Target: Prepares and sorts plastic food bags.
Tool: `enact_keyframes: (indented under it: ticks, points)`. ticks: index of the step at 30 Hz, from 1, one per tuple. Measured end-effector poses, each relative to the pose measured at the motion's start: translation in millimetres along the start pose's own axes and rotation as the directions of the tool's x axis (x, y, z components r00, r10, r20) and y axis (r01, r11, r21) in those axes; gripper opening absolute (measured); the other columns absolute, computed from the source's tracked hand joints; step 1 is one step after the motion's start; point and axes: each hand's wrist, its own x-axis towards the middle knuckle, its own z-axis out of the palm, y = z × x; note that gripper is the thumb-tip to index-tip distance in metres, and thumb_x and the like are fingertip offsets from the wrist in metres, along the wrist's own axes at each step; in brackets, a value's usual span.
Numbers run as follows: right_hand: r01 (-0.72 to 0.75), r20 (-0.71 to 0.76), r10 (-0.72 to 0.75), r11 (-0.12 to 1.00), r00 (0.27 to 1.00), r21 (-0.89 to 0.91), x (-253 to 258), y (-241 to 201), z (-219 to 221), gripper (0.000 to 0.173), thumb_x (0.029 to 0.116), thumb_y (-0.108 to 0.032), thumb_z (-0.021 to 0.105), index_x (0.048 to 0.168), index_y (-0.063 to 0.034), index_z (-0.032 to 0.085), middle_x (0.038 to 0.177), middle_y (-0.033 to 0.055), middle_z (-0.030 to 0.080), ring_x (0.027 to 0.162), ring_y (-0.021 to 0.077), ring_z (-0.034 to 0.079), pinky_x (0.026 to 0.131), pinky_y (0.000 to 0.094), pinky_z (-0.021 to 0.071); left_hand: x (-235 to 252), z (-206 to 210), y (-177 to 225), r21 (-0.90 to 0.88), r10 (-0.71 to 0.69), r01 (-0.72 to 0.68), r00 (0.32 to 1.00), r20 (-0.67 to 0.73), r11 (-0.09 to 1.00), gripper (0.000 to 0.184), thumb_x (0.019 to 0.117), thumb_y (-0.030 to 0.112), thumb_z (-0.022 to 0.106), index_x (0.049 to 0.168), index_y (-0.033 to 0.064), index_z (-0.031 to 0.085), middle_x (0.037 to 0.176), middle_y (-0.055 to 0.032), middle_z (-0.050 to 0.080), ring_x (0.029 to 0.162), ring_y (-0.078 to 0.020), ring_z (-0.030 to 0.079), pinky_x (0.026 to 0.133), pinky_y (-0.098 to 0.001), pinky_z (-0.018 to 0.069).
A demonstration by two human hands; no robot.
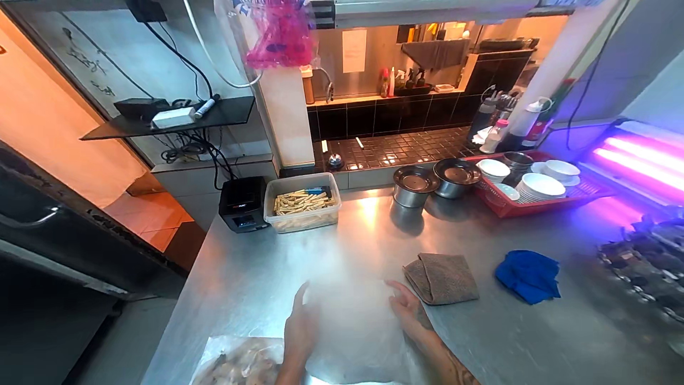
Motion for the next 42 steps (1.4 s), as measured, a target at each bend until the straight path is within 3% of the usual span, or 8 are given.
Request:
enact_keyframes:
  ticks: [5,10,18,22,24,31,37,42]
  points:
    - [0.024,0.171,-0.049,0.989,0.984,0.144,-9.4,-5.1,-21.2,0.030,0.1004,-0.008,0.048,0.116,-0.0044,0.074,0.112,0.0032,0.074,0.097,0.0037,0.066,0.088,0.0245,0.0529,-8.0,-24.1,5.3,-0.161,0.082,-0.063,0.990,0.116,0.985,0.067,0.1005,0.018,0.058,0.162,0.0173,0.031,0.076,-0.0062,0.069,0.058,-0.0137,0.064,0.062,-0.0347,0.0571]
    - [0.062,0.370,-0.052,0.998,0.928,-0.014,-19.7,-19.9,-43.7,0.041,0.0856,-0.028,0.079,0.120,-0.0068,0.072,0.097,0.0024,0.073,0.080,0.0062,0.066,0.077,0.0269,0.0561,-7.3,-32.8,-0.3,-0.139,0.030,0.008,0.962,0.270,0.990,0.033,0.1017,0.013,0.049,0.126,0.0079,0.071,0.100,-0.0077,0.074,0.079,-0.0117,0.067,0.077,-0.0338,0.0564]
    - [0.353,0.302,-0.308,0.930,0.902,-0.105,-36.1,-16.8,-44.8,0.021,0.0898,-0.026,0.074,0.094,-0.0070,0.080,0.114,0.0084,0.067,0.113,0.0132,0.059,0.098,0.0291,0.0484,-4.7,-48.3,49.2,0.499,-0.321,0.072,0.842,0.434,0.863,0.047,0.1034,0.021,0.047,0.150,0.0255,0.052,0.120,-0.0219,0.070,0.110,-0.0414,0.068,0.095,-0.0612,0.0508]
    - [0.365,0.319,-0.328,0.929,0.889,-0.064,-42.1,-13.5,-48.3,0.020,0.0923,-0.024,0.072,0.094,-0.0059,0.080,0.129,0.0104,0.066,0.133,0.0181,0.053,0.113,0.0349,0.0426,-17.1,-41.0,32.2,0.478,0.152,-0.369,0.888,0.433,0.797,0.045,0.1016,0.027,0.055,0.146,0.0222,0.059,0.162,-0.0165,0.039,0.149,-0.0380,0.038,0.118,-0.0550,0.0361]
    - [0.388,0.317,-0.359,0.921,0.878,-0.033,-42.6,-11.8,-50.0,0.018,0.0929,-0.022,0.071,0.095,-0.0059,0.080,0.129,0.0106,0.068,0.137,0.0213,0.052,0.117,0.0370,0.0406,-14.1,-34.7,15.3,0.198,0.471,-0.615,0.739,0.482,0.763,0.041,0.1063,0.038,0.049,0.137,0.0174,0.067,0.158,-0.0088,0.049,0.152,-0.0324,0.035,0.124,-0.0528,0.0281]
    - [0.431,0.327,-0.420,0.901,0.846,0.041,-53.7,-14.3,-52.3,0.021,0.0958,-0.016,0.067,0.106,-0.0022,0.079,0.121,0.0111,0.074,0.130,0.0201,0.062,0.116,0.0367,0.0450,-6.8,-52.9,38.8,0.132,0.377,-0.709,0.512,0.772,0.693,0.044,0.1002,0.039,0.064,0.127,0.0045,0.068,0.128,-0.0146,0.070,0.127,-0.0273,0.063,0.121,-0.0454,0.0356]
    - [0.256,0.279,-0.266,0.964,0.923,0.070,-67.8,-10.5,-44.8,0.017,0.0989,-0.015,0.064,0.106,-0.0030,0.073,0.084,-0.0008,0.072,0.073,0.0012,0.064,0.072,0.0222,0.0546,-2.1,-68.9,19.8,0.013,0.176,-0.283,0.631,0.755,0.959,0.037,0.0951,0.035,0.072,0.115,0.0037,0.073,0.104,-0.0119,0.075,0.098,-0.0202,0.071,0.094,-0.0432,0.0558]
    - [0.075,0.091,-0.088,0.988,0.992,0.139,-72.9,1.3,-20.6,0.014,0.0997,-0.013,0.062,0.104,-0.0034,0.071,0.078,-0.0004,0.069,0.070,0.0041,0.064,0.070,0.0250,0.0545,-2.3,-52.6,-8.0,-0.323,0.009,0.215,0.820,0.572,0.922,0.042,0.0912,0.015,0.076,0.130,0.0030,0.064,0.103,-0.0105,0.075,0.088,-0.0165,0.073,0.084,-0.0364,0.0610]
